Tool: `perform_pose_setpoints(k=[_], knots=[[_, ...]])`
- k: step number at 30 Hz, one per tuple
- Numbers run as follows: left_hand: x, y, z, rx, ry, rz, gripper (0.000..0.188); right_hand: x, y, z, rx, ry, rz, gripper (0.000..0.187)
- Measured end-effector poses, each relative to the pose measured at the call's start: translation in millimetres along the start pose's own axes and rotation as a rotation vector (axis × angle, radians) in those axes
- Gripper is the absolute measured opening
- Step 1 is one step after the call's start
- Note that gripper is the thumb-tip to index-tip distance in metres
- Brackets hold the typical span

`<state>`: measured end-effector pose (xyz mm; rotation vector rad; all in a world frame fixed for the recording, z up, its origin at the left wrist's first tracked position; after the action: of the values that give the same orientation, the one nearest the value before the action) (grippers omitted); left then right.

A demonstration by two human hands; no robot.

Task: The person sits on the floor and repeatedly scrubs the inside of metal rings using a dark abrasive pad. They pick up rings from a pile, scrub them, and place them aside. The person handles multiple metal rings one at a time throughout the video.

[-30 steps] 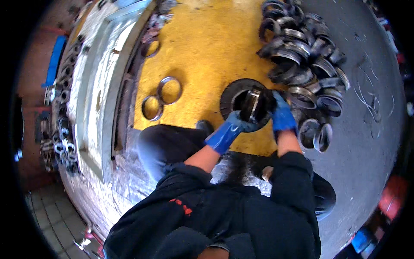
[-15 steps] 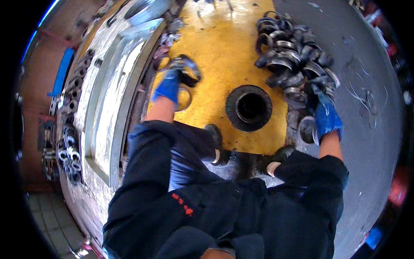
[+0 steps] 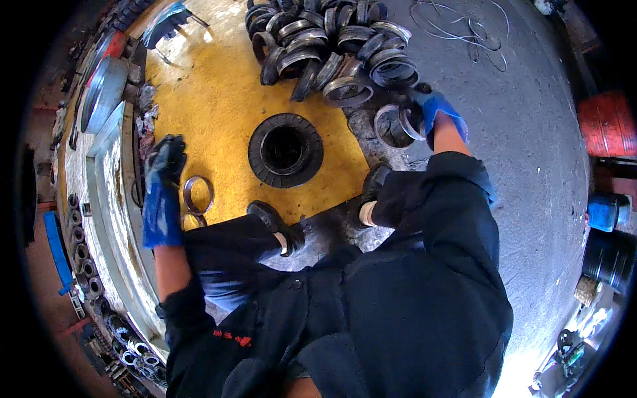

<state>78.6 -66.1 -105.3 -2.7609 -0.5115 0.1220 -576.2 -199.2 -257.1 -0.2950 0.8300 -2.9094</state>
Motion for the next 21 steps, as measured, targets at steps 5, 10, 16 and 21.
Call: perform_pose_setpoints(k=[5, 10, 16, 21], knots=[[-112, 4, 61, -0.125, 0.023, 0.509, 0.019, -33, 29, -37, -0.199, -0.107, -0.055, 0.028], [-141, -13, 93, 0.173, 0.297, 0.459, 0.029, -41, 65, -89, -0.273, -0.33, -0.207, 0.028], [-146, -16, 97, 0.299, 0.138, 0.388, 0.027, -29, 96, -96, -0.311, -0.424, -0.29, 0.028], [-139, -12, 113, 0.29, 0.097, 0.396, 0.026, -26, 110, -83, -0.3, -0.452, -0.239, 0.028]])
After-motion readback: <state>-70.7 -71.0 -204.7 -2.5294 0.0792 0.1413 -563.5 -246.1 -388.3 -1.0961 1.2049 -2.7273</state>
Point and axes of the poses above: each hand's wrist, its own y-axis towards the middle knuckle, its own x-axis out of the back of the hand, z = x × y, the point moved 8 cm from there along y, towards the middle knuckle, and after that the axes turned 11 degrees about z, right-handed, at the moved point
